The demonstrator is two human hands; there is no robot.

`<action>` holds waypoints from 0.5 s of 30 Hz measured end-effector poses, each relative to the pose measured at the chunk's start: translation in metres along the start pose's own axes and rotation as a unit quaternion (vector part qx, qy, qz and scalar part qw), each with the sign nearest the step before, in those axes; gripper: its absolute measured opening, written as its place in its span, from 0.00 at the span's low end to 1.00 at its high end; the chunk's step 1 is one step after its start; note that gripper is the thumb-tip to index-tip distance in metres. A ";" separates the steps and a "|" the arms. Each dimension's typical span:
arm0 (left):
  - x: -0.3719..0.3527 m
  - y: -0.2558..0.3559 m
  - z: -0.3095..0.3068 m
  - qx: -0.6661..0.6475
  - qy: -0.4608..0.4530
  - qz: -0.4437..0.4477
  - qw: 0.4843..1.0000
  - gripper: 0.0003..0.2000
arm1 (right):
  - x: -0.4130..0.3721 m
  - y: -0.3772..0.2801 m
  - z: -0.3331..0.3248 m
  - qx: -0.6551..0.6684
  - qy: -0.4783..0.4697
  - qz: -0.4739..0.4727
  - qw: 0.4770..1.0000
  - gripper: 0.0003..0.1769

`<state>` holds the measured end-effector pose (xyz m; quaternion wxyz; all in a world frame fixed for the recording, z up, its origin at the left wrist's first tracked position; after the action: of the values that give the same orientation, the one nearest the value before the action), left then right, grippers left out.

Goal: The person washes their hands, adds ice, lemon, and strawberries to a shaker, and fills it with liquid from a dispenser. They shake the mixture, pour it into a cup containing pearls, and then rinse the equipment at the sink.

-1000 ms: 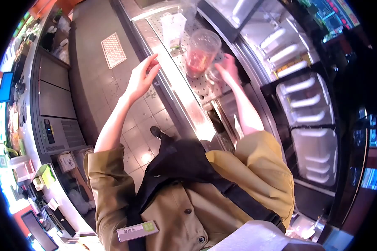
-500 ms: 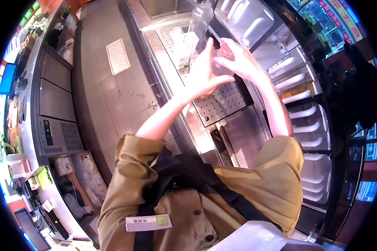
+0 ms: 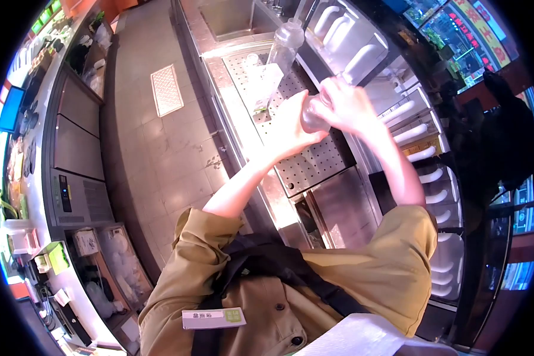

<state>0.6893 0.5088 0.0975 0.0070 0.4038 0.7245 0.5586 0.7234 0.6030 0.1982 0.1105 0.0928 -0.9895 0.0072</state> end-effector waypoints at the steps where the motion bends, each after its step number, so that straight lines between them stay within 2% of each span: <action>1: -0.001 -0.001 0.001 -0.004 0.001 -0.002 1.000 0.47 | -0.001 0.005 0.015 0.073 -0.084 0.046 0.993 0.24; 3: 0.000 -0.001 0.002 -0.028 0.019 0.013 0.999 0.47 | -0.007 0.001 0.020 0.060 -0.067 0.050 0.995 0.34; 5: -0.003 0.000 -0.001 -0.064 0.043 0.042 0.996 0.48 | -0.004 -0.004 0.014 -0.035 -0.061 0.005 0.997 0.38; 6: -0.007 0.003 -0.006 0.019 0.077 0.069 0.994 0.50 | -0.001 0.004 0.010 0.064 -0.077 0.016 0.995 0.38; 8: -0.022 -0.026 -0.013 -0.107 0.149 -0.045 0.982 0.50 | 0.011 0.016 -0.009 0.302 -0.007 0.072 0.950 0.35; 9: -0.035 -0.045 -0.011 -0.171 0.183 -0.104 0.962 0.50 | 0.014 0.022 -0.014 0.408 0.027 0.113 0.906 0.34; 10: -0.057 -0.074 -0.005 -0.347 0.208 -0.200 0.892 0.49 | 0.017 0.039 0.010 0.349 0.034 0.099 0.931 0.30; 11: -0.078 -0.098 0.009 -0.505 0.224 -0.287 0.782 0.48 | 0.009 0.034 0.037 0.348 -0.106 0.031 0.931 0.28; 12: -0.092 -0.110 0.032 -0.605 0.195 -0.414 0.651 0.48 | 0.008 0.030 0.041 0.408 -0.130 0.098 0.898 0.25; 13: -0.108 -0.110 0.056 -0.679 0.159 -0.523 0.490 0.48 | 0.005 0.025 0.044 0.464 -0.154 0.163 0.857 0.23; 14: -0.122 -0.106 0.079 -0.724 0.116 -0.606 0.308 0.48 | 0.002 0.024 0.043 0.478 -0.156 0.180 0.846 0.23; 15: -0.120 -0.115 0.095 -0.747 0.120 -0.587 0.287 0.48 | -0.001 0.022 0.043 0.492 -0.158 0.196 0.833 0.22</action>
<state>0.7472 0.5080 -0.0850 0.5446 -0.3817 0.0286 0.7462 0.7110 0.6237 0.1560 -0.1113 -0.0608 -0.8567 0.4999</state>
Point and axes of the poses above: each hand's wrist, its own x-axis towards the middle knuckle, its own z-axis out of the palm, y = z × x, the point moved 5 cm from there along x, towards the middle knuckle, and after that the axes turned 4 degrees about -y, right-handed, at the moved point
